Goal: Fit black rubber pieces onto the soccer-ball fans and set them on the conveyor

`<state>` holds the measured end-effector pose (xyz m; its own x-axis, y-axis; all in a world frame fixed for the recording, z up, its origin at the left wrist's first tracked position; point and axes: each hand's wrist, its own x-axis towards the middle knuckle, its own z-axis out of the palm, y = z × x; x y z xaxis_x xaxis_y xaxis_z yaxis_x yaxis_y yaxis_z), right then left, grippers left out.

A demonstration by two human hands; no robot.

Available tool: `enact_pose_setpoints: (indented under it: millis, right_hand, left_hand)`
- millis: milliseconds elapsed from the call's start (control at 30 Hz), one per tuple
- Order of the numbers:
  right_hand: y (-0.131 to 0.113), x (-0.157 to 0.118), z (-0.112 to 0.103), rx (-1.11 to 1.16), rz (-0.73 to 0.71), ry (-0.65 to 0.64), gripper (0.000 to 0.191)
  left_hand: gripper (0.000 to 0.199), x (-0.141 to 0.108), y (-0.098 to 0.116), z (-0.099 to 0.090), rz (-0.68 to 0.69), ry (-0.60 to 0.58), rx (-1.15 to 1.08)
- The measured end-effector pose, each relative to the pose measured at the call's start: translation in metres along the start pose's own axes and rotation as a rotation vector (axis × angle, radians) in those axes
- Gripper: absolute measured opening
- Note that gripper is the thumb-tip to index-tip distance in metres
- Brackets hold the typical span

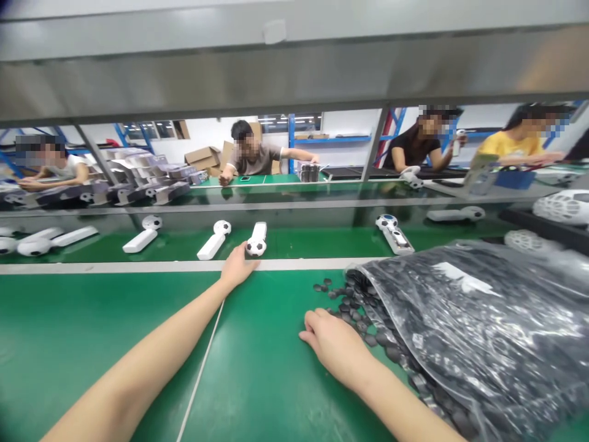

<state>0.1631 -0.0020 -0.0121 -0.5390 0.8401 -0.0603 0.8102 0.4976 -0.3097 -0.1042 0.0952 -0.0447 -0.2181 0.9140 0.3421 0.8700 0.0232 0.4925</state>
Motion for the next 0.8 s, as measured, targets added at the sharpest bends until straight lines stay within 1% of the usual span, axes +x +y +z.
enact_pose_setpoints:
  millis: [100,200,300,433,567,700,800]
  right_hand:
    - [0.003,0.001,0.004,-0.019,-0.01,0.021,0.018]
    - [0.006,0.002,0.008,-0.023,-0.049,0.046,0.018]
    - [0.006,0.005,0.009,0.002,-0.104,0.084,0.018]
    - [0.005,0.006,0.01,0.03,-0.138,0.117,0.02]
    - [0.004,0.006,0.009,0.037,-0.158,0.11,0.021]
    - [0.007,0.008,0.012,0.03,-0.148,0.069,0.024]
    - [0.013,0.012,0.017,0.038,-0.163,0.038,0.026]
  left_hand:
    - [0.059,-0.002,0.001,0.0,0.019,0.004,0.042]
    - [0.05,-0.006,0.004,0.0,0.046,0.011,0.076]
    - [0.04,-0.013,0.006,-0.003,0.061,0.022,0.101]
    - [0.029,-0.024,0.007,-0.008,0.061,0.014,0.125]
    - [0.025,-0.039,0.011,-0.012,0.072,-0.067,0.169]
    - [0.028,-0.051,0.02,-0.015,0.119,-0.183,0.221]
    - [0.03,-0.056,0.027,-0.016,0.156,-0.243,0.253]
